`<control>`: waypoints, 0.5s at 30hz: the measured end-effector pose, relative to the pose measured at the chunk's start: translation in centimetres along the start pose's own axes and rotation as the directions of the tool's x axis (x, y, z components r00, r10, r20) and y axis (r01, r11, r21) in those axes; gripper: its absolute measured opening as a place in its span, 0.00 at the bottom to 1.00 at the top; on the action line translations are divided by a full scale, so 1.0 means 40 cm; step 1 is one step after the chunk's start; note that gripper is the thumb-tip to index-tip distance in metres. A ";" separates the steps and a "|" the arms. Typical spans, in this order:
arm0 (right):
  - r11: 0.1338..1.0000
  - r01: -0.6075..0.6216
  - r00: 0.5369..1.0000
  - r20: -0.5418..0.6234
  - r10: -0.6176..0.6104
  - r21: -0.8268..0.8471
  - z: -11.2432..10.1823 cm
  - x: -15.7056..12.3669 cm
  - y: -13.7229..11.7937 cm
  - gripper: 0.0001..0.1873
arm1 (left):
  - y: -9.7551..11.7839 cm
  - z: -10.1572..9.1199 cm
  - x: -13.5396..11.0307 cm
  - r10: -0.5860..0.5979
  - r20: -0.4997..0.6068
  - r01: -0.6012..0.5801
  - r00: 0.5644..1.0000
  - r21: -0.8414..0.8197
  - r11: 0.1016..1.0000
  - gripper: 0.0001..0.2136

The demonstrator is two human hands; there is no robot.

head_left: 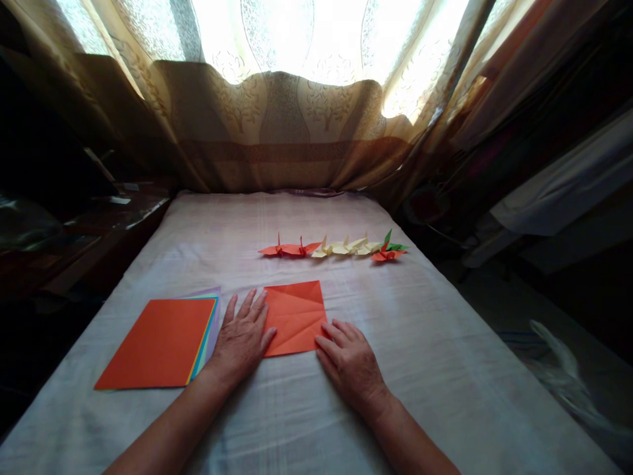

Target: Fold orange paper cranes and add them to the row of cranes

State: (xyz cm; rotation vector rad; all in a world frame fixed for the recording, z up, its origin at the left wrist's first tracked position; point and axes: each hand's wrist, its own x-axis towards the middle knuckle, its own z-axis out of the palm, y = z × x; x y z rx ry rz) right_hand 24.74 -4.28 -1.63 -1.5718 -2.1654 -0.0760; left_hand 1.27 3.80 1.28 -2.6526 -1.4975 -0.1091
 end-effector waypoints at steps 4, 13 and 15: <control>0.997 -0.015 0.997 -0.079 0.009 -0.076 0.015 -0.020 -0.001 0.09 | 0.039 -0.012 -0.061 -0.100 -0.008 0.100 0.995 0.065 0.993 0.20; 1.000 0.026 0.999 -0.027 -0.026 -0.012 0.009 0.001 -0.025 0.12 | -0.082 -0.033 -0.077 0.204 -0.026 -0.206 0.979 -0.070 0.976 0.12; 0.999 0.041 0.999 0.001 -0.041 0.003 0.007 0.004 -0.026 0.14 | -0.114 -0.030 -0.071 0.310 -0.004 -0.307 0.951 -0.136 0.942 0.15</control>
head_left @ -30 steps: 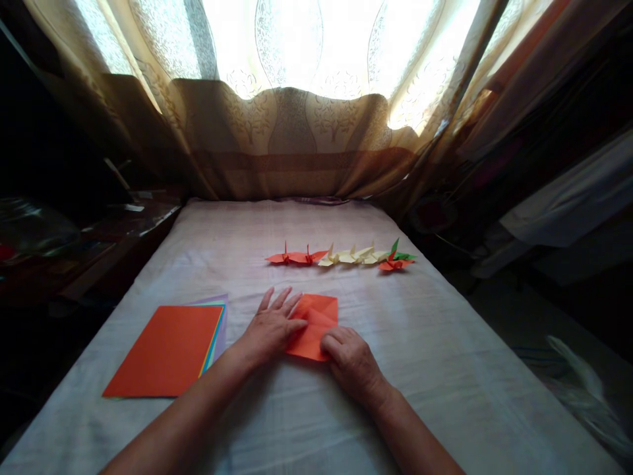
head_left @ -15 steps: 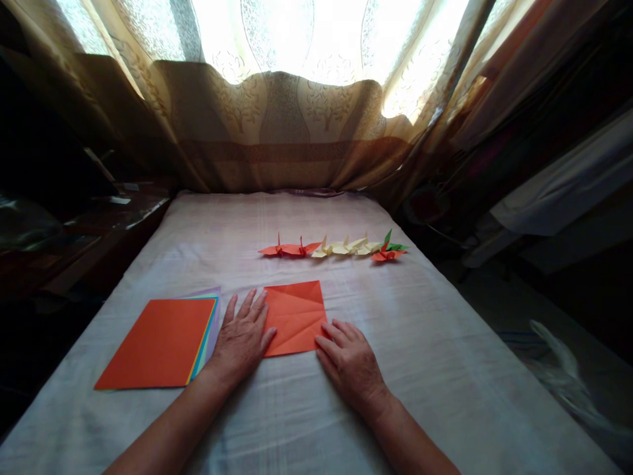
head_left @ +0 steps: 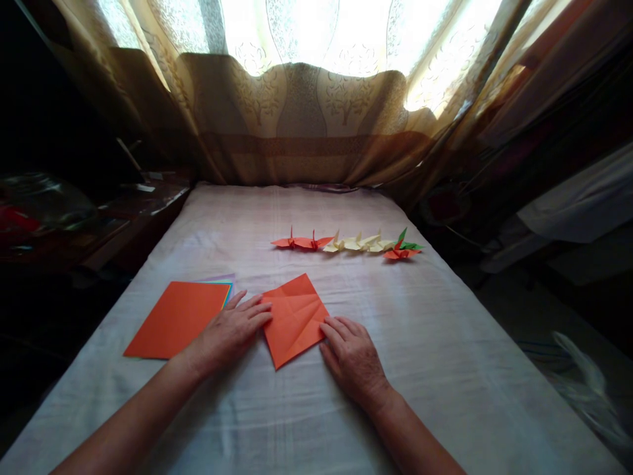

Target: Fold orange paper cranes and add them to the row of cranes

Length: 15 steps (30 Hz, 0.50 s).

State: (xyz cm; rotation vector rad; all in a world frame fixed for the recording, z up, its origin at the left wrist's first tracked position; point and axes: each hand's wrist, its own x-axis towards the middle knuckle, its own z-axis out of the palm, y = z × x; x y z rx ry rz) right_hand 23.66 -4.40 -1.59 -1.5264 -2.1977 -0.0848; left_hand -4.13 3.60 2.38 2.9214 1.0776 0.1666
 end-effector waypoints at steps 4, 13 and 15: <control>1.000 0.022 0.999 0.030 -0.022 -0.007 -0.005 0.010 0.000 0.14 | -0.018 0.010 0.001 0.139 0.017 -0.138 0.990 -0.063 0.989 0.17; 0.998 0.053 0.998 -0.036 -0.053 -0.018 0.014 0.014 -0.002 0.11 | 0.017 0.059 -0.005 0.254 -0.090 -0.265 0.963 -0.150 0.952 0.13; 0.999 0.051 0.998 -0.047 -0.052 -0.011 0.017 0.011 -0.001 0.09 | 0.020 0.075 -0.016 0.227 -0.119 -0.247 0.967 -0.198 0.949 0.12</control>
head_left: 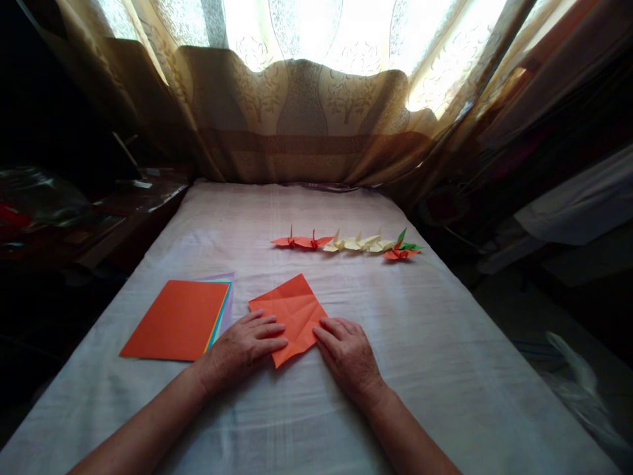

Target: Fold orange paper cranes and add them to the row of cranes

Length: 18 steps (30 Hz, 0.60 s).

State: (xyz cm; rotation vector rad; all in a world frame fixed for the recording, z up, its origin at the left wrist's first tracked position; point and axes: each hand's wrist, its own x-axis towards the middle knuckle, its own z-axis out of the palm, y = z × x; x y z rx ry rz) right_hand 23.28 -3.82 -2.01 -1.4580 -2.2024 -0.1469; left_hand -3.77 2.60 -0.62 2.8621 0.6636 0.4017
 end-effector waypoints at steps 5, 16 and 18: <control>0.999 -0.016 1.000 -0.004 0.016 0.034 0.002 0.000 0.006 0.09 | 0.006 0.034 -0.023 -0.113 -0.092 0.101 0.989 -0.134 0.986 0.13; 0.958 -0.234 0.972 0.007 0.237 0.167 0.005 -0.002 0.026 0.06 | 0.058 0.034 0.040 -0.538 -0.254 0.486 0.804 -0.241 0.840 0.07; 0.955 -0.256 0.967 0.022 0.256 0.151 0.004 0.004 0.024 0.05 | 0.062 0.048 0.043 -0.541 -0.329 0.505 0.774 -0.195 0.841 0.13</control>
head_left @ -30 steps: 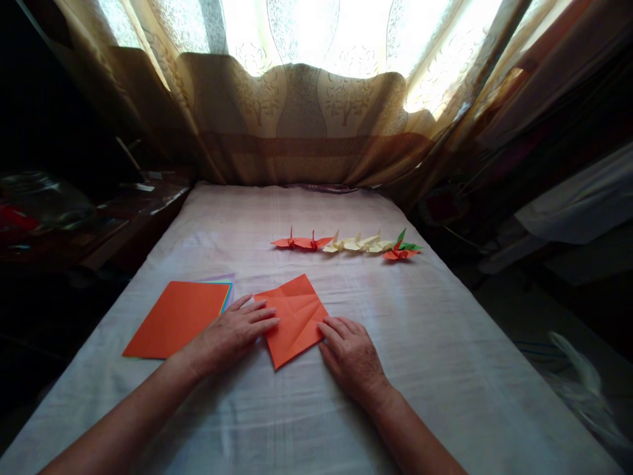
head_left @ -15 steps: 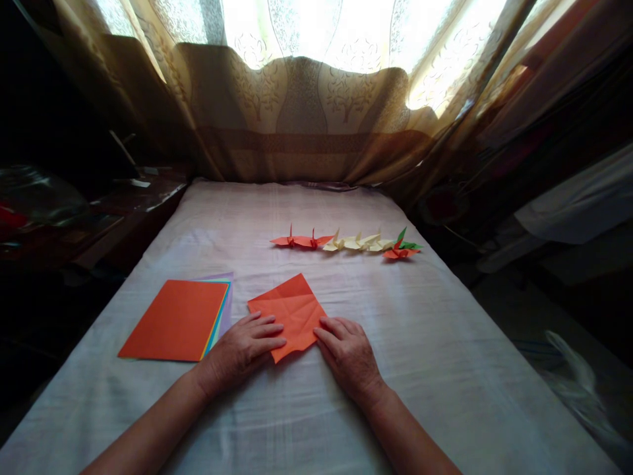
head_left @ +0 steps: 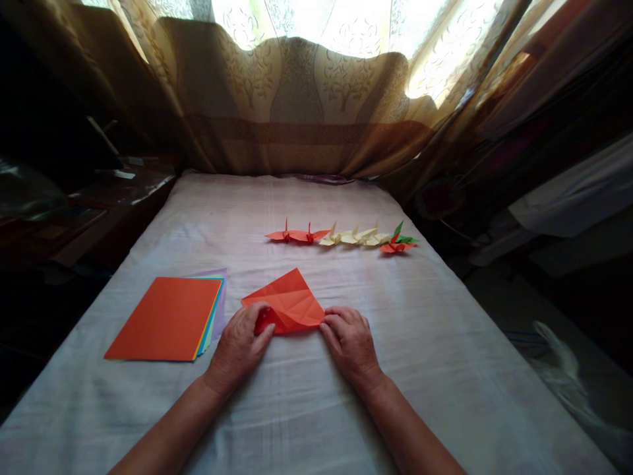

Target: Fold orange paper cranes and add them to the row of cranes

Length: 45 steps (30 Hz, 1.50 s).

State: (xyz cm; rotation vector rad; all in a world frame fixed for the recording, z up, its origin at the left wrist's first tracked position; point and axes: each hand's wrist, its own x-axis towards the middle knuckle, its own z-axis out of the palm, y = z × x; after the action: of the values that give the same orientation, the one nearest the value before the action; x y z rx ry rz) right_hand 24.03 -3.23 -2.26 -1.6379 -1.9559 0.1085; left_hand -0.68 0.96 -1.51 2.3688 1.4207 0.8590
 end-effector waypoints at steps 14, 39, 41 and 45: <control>0.993 -0.072 0.997 -0.001 0.072 -0.094 0.004 0.023 -0.023 0.07 | 0.085 0.023 -0.026 0.450 0.183 -0.486 0.874 0.300 0.821 0.19; 0.986 -0.155 0.984 -0.097 0.149 -0.060 -0.002 0.008 -0.019 0.07 | 0.067 0.048 -0.046 0.366 0.326 -0.444 0.872 0.210 0.871 0.26; 0.985 -0.155 0.984 -0.098 0.148 -0.071 -0.001 0.008 -0.019 0.07 | 0.069 0.046 -0.046 0.366 0.330 -0.444 0.870 0.202 0.873 0.27; 0.984 -0.151 0.985 -0.099 0.141 -0.097 0.001 0.007 -0.018 0.07 | 0.069 0.047 -0.045 0.354 0.329 -0.427 0.876 0.184 0.885 0.27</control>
State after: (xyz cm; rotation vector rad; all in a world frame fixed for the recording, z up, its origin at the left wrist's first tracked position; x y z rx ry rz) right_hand 23.37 -3.13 -1.88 -1.8210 -1.7984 -0.0131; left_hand 1.81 -1.82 -2.30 2.8955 0.9942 0.3991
